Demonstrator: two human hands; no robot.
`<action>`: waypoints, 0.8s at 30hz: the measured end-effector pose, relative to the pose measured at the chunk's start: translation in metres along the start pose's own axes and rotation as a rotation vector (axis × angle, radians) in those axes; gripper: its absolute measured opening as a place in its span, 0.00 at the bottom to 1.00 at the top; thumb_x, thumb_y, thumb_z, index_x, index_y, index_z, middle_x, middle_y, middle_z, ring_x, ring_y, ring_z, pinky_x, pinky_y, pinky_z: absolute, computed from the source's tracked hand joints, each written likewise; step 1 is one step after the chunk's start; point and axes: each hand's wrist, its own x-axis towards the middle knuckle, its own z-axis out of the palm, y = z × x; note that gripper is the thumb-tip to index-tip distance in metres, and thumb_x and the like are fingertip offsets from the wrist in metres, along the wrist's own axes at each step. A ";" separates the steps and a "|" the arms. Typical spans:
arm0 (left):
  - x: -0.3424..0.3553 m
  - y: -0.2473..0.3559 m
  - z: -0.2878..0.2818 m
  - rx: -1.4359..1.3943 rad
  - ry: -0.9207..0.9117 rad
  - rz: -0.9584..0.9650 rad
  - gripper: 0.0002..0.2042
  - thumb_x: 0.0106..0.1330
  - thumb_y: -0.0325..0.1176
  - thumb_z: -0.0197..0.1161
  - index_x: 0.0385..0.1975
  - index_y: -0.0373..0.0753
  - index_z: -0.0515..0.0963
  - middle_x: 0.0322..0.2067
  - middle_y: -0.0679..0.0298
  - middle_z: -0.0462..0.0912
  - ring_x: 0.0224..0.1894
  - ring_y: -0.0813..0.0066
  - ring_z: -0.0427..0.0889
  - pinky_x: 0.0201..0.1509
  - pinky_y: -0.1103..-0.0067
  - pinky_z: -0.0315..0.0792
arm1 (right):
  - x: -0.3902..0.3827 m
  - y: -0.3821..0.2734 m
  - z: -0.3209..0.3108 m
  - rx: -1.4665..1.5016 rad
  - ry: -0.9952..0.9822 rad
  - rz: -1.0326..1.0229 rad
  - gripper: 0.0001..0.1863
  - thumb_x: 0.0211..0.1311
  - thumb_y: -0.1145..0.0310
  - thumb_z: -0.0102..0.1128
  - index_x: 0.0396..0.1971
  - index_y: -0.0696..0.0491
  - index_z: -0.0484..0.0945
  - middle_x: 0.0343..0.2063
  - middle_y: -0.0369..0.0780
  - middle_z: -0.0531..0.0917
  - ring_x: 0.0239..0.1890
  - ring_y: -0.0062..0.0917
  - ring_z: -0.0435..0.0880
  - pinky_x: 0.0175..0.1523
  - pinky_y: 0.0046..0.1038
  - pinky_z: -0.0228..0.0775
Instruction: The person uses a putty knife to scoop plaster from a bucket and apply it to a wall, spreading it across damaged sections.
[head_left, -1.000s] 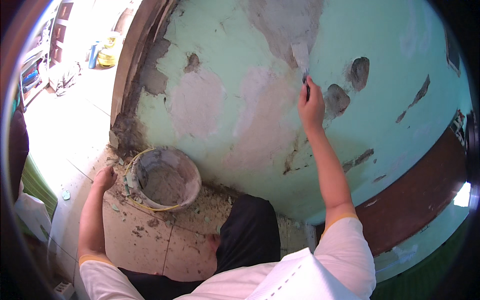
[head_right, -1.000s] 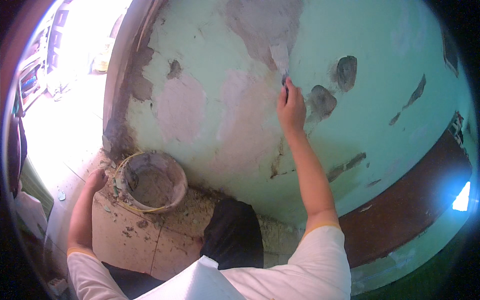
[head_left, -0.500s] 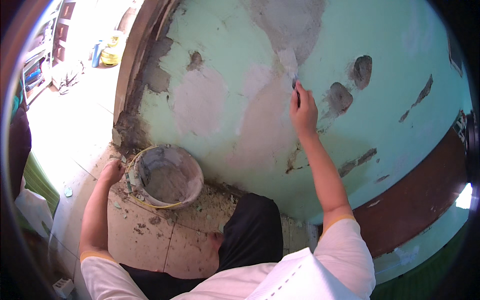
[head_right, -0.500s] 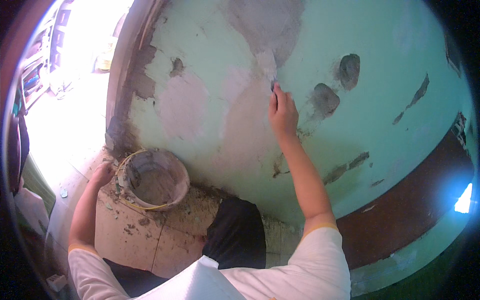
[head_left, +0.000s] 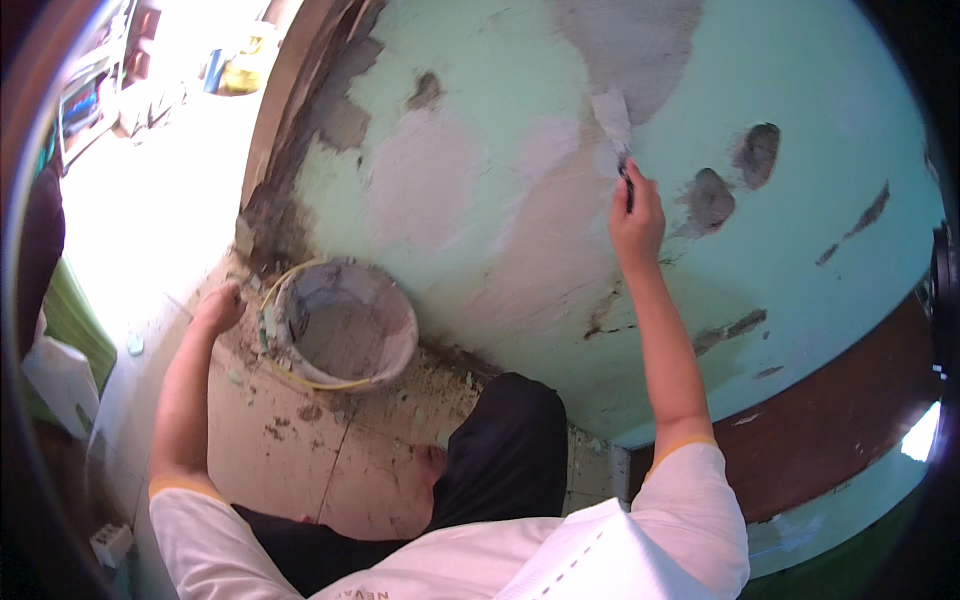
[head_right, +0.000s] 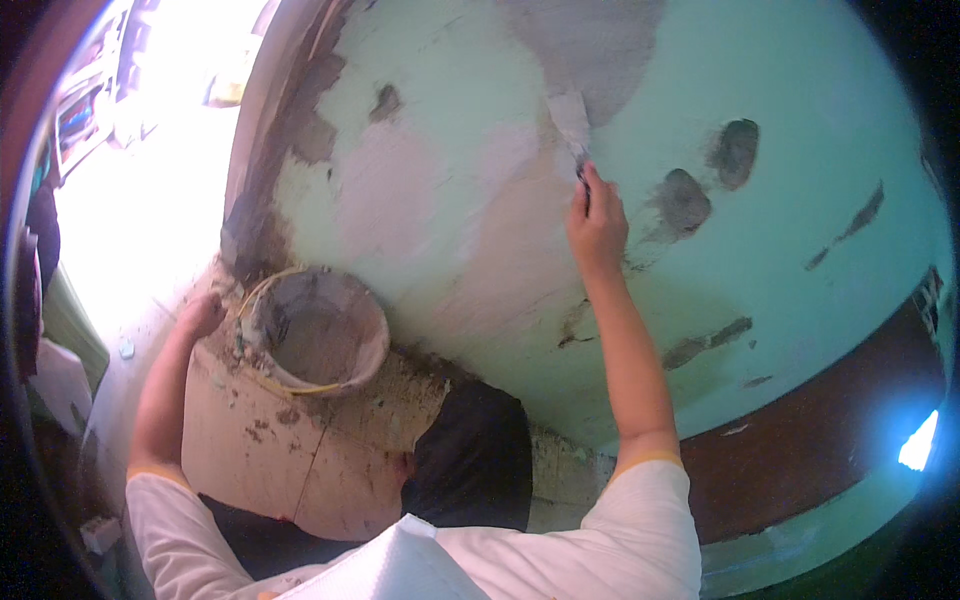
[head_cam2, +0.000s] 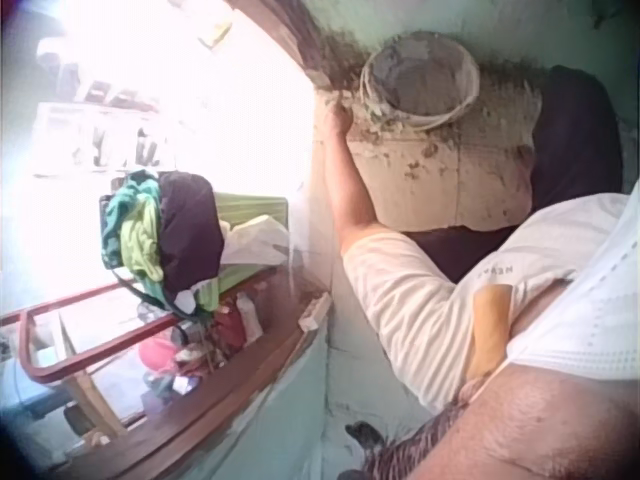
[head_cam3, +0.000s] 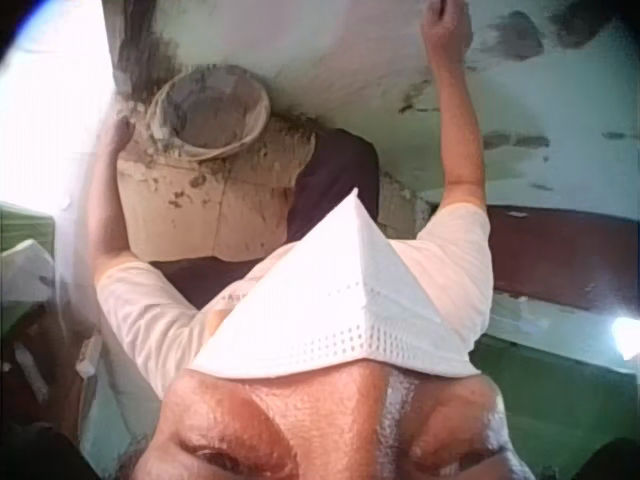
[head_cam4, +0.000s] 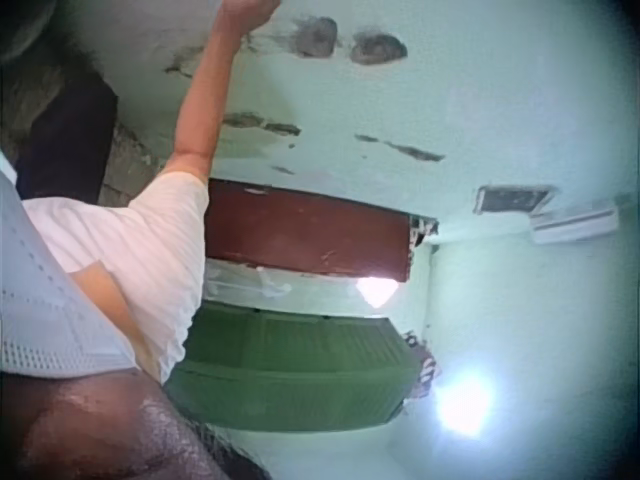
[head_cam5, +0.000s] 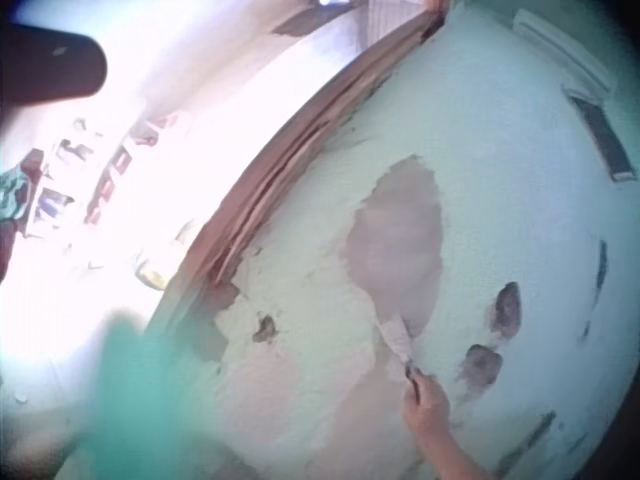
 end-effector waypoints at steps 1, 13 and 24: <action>0.005 -0.022 0.017 0.057 -0.027 -0.012 0.13 0.63 0.39 0.61 0.28 0.33 0.80 0.32 0.45 0.84 0.39 0.46 0.84 0.44 0.59 0.77 | -0.013 -0.014 0.004 0.099 0.006 -0.016 0.17 0.70 0.67 0.58 0.56 0.52 0.78 0.38 0.46 0.84 0.39 0.40 0.84 0.42 0.37 0.78; -0.002 0.010 -0.031 0.163 -0.124 0.001 0.15 0.70 0.43 0.59 0.35 0.34 0.77 0.33 0.47 0.83 0.38 0.48 0.83 0.44 0.60 0.75 | -0.146 -0.264 0.112 0.545 -1.232 -0.176 0.13 0.72 0.62 0.50 0.46 0.52 0.78 0.39 0.49 0.85 0.41 0.49 0.84 0.44 0.49 0.75; 0.008 0.000 -0.007 0.162 -0.130 0.080 0.16 0.71 0.42 0.59 0.33 0.33 0.76 0.28 0.48 0.81 0.33 0.51 0.82 0.40 0.62 0.74 | -0.208 -0.356 0.161 0.591 -1.450 -0.227 0.11 0.60 0.73 0.55 0.36 0.56 0.87 0.36 0.52 0.87 0.41 0.48 0.87 0.46 0.46 0.80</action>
